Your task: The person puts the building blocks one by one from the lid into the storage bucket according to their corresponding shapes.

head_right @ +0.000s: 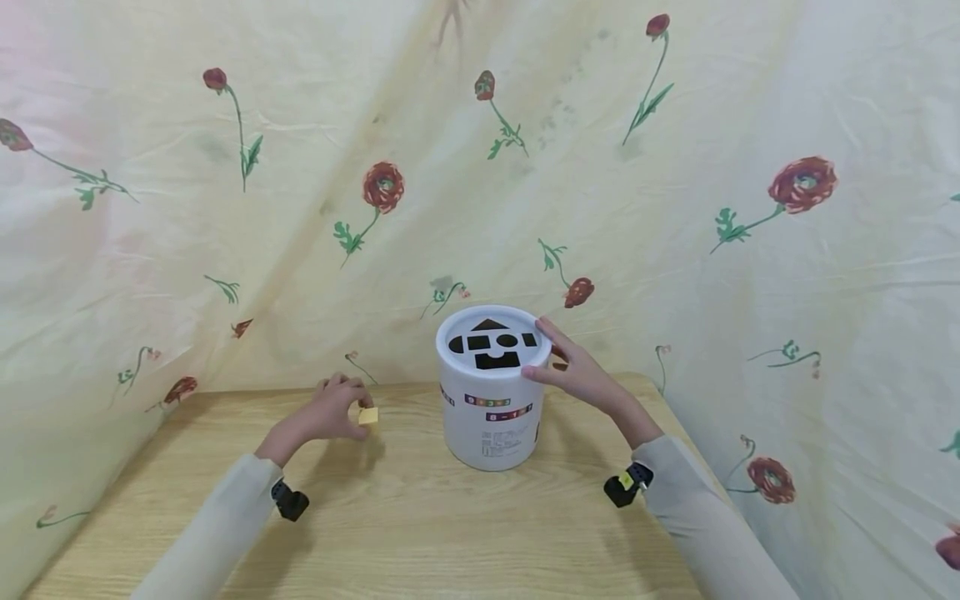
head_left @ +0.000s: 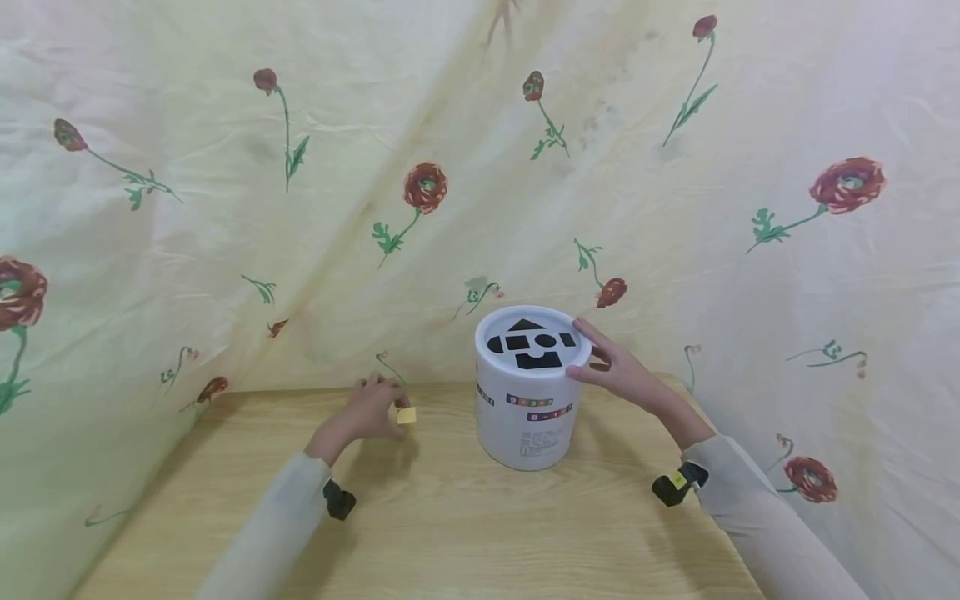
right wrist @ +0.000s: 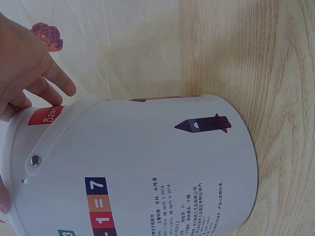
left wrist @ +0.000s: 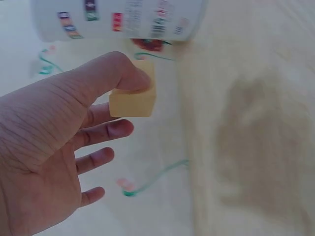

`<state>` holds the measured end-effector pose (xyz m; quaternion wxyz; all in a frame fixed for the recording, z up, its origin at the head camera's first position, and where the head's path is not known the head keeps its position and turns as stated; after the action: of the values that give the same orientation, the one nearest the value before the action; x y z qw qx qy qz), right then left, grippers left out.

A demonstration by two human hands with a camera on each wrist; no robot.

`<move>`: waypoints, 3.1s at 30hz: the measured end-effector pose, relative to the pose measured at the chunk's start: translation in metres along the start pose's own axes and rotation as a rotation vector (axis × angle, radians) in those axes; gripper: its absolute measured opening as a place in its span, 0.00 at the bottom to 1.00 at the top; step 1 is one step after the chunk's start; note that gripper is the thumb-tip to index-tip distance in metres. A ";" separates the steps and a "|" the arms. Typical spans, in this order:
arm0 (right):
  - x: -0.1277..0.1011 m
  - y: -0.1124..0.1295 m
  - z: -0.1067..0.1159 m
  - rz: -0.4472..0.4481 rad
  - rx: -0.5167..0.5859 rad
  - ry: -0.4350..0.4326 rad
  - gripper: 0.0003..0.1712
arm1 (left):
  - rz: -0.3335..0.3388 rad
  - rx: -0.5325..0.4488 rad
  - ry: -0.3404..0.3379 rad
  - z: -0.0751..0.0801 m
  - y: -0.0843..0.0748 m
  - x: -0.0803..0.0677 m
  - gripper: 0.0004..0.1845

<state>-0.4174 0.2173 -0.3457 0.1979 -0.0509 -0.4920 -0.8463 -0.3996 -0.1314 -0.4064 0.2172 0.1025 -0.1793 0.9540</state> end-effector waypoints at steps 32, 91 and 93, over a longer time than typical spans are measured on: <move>0.000 -0.001 0.001 -0.013 0.001 -0.005 0.51 | -0.091 -0.102 -0.139 0.086 -0.110 0.077 0.17; -0.002 -0.002 0.000 -0.015 -0.008 -0.020 0.52 | -0.168 0.133 -0.237 0.051 -0.166 0.121 0.22; -0.001 -0.001 -0.001 -0.016 -0.006 -0.018 0.52 | -0.162 0.125 -0.244 0.052 -0.165 0.121 0.22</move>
<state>-0.4164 0.2175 -0.3471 0.1863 -0.0551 -0.4917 -0.8488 -0.4262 0.0331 -0.2769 0.2632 0.2450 -0.1359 0.9232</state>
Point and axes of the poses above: each hand's wrist, its own x-axis towards the middle knuckle, its own z-axis out of the back of the hand, y = z × x, the point moved 10 cm from there along x, towards the middle knuckle, and after that the axes turned 11 degrees about -y, right-handed, at the moved point
